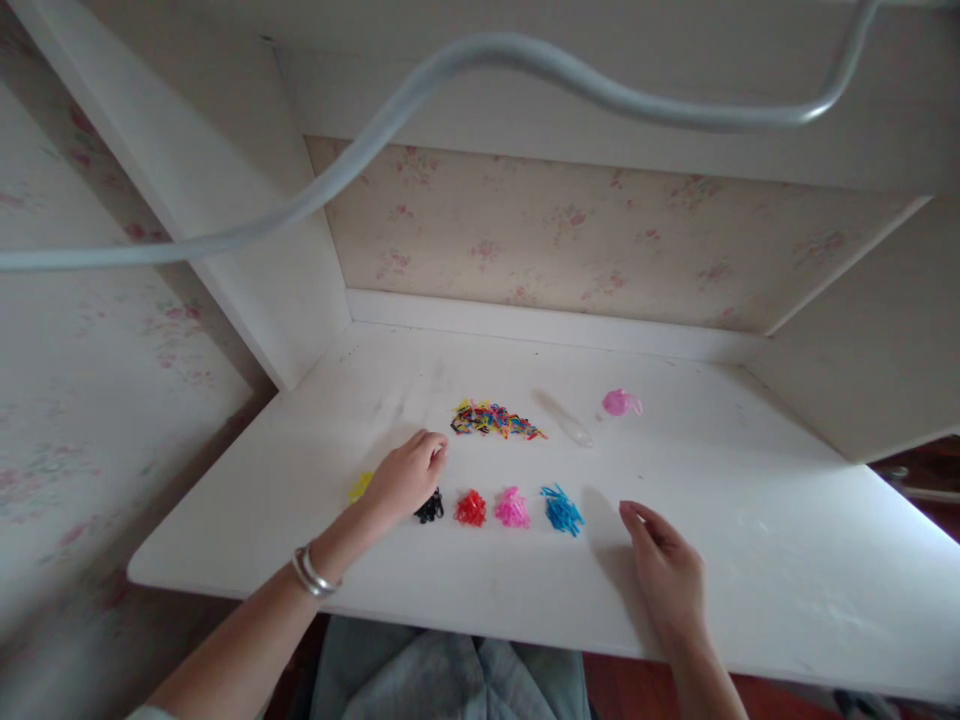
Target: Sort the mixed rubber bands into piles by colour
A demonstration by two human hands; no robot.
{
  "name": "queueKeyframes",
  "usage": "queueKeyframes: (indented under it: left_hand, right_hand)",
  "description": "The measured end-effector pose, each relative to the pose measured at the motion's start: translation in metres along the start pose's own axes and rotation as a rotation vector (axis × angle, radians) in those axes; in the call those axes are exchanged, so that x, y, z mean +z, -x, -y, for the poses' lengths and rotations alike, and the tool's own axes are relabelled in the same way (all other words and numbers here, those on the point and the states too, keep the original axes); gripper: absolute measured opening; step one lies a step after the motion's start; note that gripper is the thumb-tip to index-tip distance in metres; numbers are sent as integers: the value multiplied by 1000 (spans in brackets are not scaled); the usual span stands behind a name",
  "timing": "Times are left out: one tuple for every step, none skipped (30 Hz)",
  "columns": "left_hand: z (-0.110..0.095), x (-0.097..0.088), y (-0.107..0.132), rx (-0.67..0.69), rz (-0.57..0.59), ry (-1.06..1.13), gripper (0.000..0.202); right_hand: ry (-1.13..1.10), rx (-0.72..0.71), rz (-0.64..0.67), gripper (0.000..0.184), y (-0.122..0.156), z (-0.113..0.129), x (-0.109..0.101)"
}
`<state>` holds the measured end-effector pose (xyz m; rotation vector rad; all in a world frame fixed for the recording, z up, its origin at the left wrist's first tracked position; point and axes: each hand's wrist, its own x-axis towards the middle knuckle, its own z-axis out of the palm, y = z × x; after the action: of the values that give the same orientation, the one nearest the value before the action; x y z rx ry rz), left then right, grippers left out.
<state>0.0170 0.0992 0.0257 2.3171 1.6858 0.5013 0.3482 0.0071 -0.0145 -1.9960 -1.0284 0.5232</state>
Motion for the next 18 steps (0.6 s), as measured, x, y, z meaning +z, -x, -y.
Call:
queueKeyframes:
  left_hand:
    - [2,2,-12,1,15,-39,26]
    - [5,4,-23,-1,28,-69,27]
    - [7,7,-32,-3,39,-90,28]
    - [10,10,-40,-5,47,-100,28]
    - [11,13,-46,-6,57,-112,29]
    - [13,16,-51,-6,66,-124,29]
    - [13,18,-55,-6,74,-132,29]
    - [14,20,-57,-5,81,-138,29]
    - [15,22,-58,-5,84,-141,29]
    - [15,23,-59,-4,85,-144,29]
    - [16,25,-59,-2,85,-146,30]
    - [16,25,-59,-2,83,-148,30]
    - [17,26,-59,-3,79,-149,30]
    - [17,26,-59,-5,75,-150,31]
    - [18,27,-59,-8,71,-151,31]
    - [18,27,-59,-11,66,-151,32]
    - [19,27,-59,-13,61,-150,32]
    - [19,26,-59,-14,55,-149,32]
  right_hand:
    - [5,-5,17,50,0,0,-1]
    - [7,-10,33,49,0,-1,-2]
    - [8,-13,45,49,0,-1,-3]
    - [7,-13,52,48,1,-2,-4]
    - [4,-13,52,48,1,-2,-4]
    - [-1,-12,45,48,1,-2,-5]
    - [-8,-12,41,48,1,-2,-5]
    - [-15,-13,39,49,1,-2,-5]
    - [-23,-15,41,49,1,-2,-5]
    - [-31,-15,45,49,1,-2,-5]
    - [-38,-15,48,49,1,-1,-4]
    - [-44,-15,53,49,1,-1,-4]
    - [-48,-14,56,49,0,-1,-4]
    - [-52,-14,54,49,0,-1,-4]
    - [-54,-14,51,50,0,-1,-4]
    - [-56,-15,47,50,0,-1,-4]
    - [-57,-15,45,51,1,-1,-4]
    - [-57,-15,44,51,1,-1,-4]
